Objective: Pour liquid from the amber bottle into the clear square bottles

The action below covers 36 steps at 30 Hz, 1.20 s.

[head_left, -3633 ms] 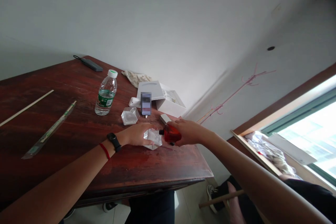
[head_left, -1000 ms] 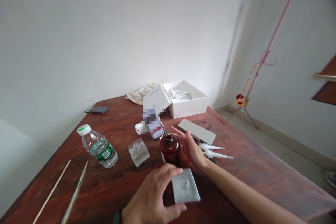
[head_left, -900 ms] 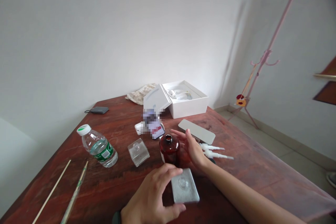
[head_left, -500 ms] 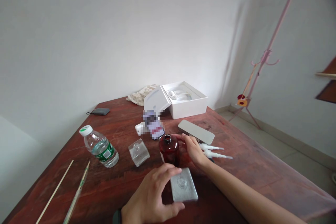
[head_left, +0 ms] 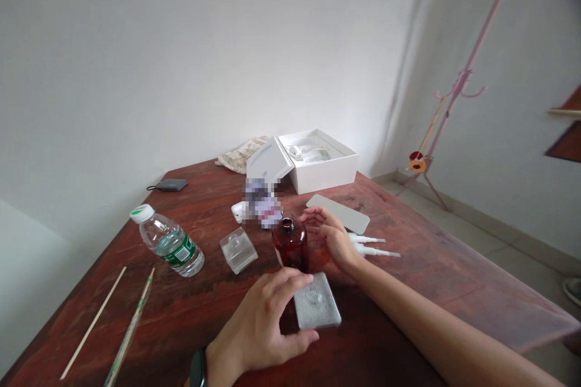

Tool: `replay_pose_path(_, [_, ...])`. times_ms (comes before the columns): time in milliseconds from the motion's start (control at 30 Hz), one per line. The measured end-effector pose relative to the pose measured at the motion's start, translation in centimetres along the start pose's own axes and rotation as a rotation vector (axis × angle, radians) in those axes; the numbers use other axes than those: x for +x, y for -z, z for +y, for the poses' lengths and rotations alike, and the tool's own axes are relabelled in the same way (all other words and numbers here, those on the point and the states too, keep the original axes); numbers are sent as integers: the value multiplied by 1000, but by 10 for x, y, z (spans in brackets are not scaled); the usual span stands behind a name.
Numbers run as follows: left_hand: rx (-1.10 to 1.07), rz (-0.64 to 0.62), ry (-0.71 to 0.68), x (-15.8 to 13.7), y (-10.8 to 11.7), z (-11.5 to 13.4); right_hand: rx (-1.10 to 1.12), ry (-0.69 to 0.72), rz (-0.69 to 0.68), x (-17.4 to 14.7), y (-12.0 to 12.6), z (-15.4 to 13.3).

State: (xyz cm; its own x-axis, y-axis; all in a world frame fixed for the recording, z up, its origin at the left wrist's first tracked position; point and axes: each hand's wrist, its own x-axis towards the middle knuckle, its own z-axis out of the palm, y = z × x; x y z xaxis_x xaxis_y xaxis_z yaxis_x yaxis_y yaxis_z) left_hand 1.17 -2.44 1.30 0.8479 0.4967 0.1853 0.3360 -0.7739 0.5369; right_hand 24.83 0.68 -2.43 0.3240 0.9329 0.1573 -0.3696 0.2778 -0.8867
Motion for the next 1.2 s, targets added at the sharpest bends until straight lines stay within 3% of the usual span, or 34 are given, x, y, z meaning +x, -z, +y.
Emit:
replay_pose_path(533, [13, -9, -25, -2, 0, -1, -98, 47, 60, 0, -3, -6])
replay_pose_path(867, [0, 95, 28, 1, -8, 9, -157, 83, 64, -2, -10, -16])
replay_pose_path(1200, [-92, 209, 8, -6, 7, 9, -168, 164, -41, 1, -2, -35])
